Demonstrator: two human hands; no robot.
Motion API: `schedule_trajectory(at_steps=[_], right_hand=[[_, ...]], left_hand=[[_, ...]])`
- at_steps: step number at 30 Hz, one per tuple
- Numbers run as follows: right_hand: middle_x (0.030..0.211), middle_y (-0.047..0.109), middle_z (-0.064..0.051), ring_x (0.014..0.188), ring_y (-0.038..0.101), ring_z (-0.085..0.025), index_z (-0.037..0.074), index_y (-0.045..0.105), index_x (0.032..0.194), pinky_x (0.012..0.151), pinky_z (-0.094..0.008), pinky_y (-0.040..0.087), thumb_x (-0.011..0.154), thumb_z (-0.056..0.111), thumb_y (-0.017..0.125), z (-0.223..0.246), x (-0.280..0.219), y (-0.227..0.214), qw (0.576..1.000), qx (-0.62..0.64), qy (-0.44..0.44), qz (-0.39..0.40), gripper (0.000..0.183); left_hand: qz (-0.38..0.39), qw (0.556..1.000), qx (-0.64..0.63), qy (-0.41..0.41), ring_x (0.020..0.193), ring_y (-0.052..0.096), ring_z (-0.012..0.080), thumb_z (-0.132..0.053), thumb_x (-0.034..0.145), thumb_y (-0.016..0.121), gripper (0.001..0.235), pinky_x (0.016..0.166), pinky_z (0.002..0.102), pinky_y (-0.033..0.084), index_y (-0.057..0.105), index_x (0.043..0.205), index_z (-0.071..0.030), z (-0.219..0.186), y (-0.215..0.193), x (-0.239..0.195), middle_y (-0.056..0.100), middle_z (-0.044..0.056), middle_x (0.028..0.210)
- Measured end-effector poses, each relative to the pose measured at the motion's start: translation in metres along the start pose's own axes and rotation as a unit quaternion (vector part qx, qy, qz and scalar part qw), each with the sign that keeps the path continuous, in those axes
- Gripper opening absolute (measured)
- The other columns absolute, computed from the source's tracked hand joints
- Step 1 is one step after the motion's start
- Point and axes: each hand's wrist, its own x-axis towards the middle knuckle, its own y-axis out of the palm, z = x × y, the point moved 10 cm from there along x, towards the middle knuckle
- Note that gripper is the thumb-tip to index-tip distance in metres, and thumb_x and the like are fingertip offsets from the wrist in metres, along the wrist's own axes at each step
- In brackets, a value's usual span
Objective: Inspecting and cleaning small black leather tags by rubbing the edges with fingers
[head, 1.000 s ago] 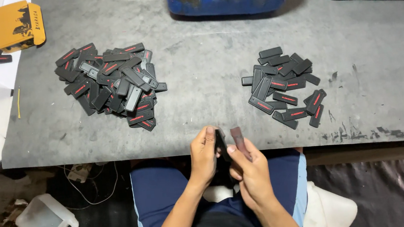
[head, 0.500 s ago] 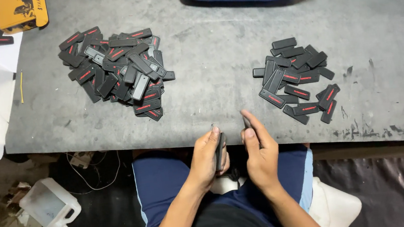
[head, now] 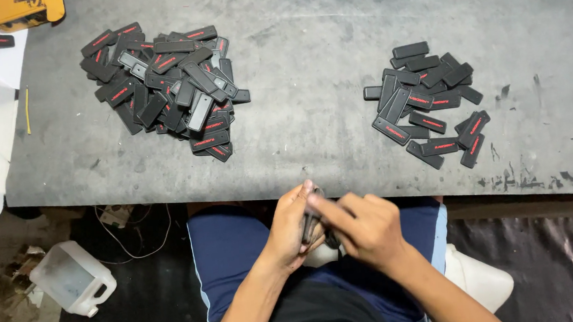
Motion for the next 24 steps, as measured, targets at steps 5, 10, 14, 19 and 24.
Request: schedule_trajectory(at_steps=[5, 10, 14, 19, 24], right_hand=[[0.071, 0.053, -0.001, 0.05, 0.051, -0.02, 0.016, 0.076, 0.123, 0.05, -0.028, 0.043, 0.102, 0.026, 0.057, 0.021, 0.003, -0.01, 1.0, 0.013, -0.005, -0.019, 0.03], [0.072, 0.058, -0.003, 0.052, 0.053, -0.021, 0.014, 0.075, 0.122, 0.052, -0.031, 0.043, 0.103, 0.026, 0.051, 0.015, 0.005, -0.013, 1.0, 0.009, -0.028, -0.002, 0.033], [0.07, 0.048, -0.001, 0.052, 0.041, -0.019, 0.013, 0.071, 0.127, 0.05, -0.031, 0.034, 0.106, 0.02, 0.048, 0.03, 0.014, -0.021, 0.999, -0.001, -0.045, -0.001, 0.032], [0.073, 0.049, 0.0, 0.053, 0.036, -0.019, 0.017, 0.068, 0.133, 0.05, -0.034, 0.029, 0.109, 0.02, 0.044, 0.006, 0.005, -0.014, 0.998, -0.046, -0.009, 0.029, 0.034], [0.069, 0.043, -0.001, 0.054, 0.035, -0.017, 0.009, 0.07, 0.123, 0.05, -0.033, 0.026, 0.109, 0.016, 0.038, 0.053, 0.015, -0.028, 0.994, 0.038, -0.105, 0.016, 0.036]], left_hand=[[-0.008, 1.0, -0.004, -0.013, 0.021, 0.028, 0.0086, -0.032, 0.11, 0.049, 0.039, 0.022, 0.02, 0.021, 0.049, 0.082, -0.006, 0.004, -0.006, 0.004, 0.027, 0.002, 0.037], [0.003, 1.0, -0.015, -0.027, 0.018, 0.028, 0.0101, -0.034, 0.11, 0.051, 0.042, 0.02, 0.019, 0.023, 0.052, 0.085, -0.001, 0.001, 0.008, -0.012, 0.025, 0.003, 0.034], [0.02, 0.999, 0.014, -0.024, 0.03, 0.023, 0.0073, -0.04, 0.107, 0.05, 0.043, 0.028, 0.021, 0.02, 0.045, 0.079, -0.008, -0.006, 0.012, -0.007, 0.024, -0.001, 0.043], [0.082, 0.995, -0.027, -0.042, 0.025, 0.021, 0.0061, -0.039, 0.109, 0.046, 0.043, 0.025, 0.02, 0.01, 0.044, 0.079, -0.009, 0.0, 0.025, -0.014, 0.022, 0.0, 0.037], [0.014, 0.999, 0.029, -0.031, 0.043, 0.019, 0.0033, -0.046, 0.103, 0.054, 0.046, 0.038, 0.022, 0.016, 0.045, 0.077, -0.009, -0.005, 0.007, -0.007, 0.023, -0.006, 0.054]])
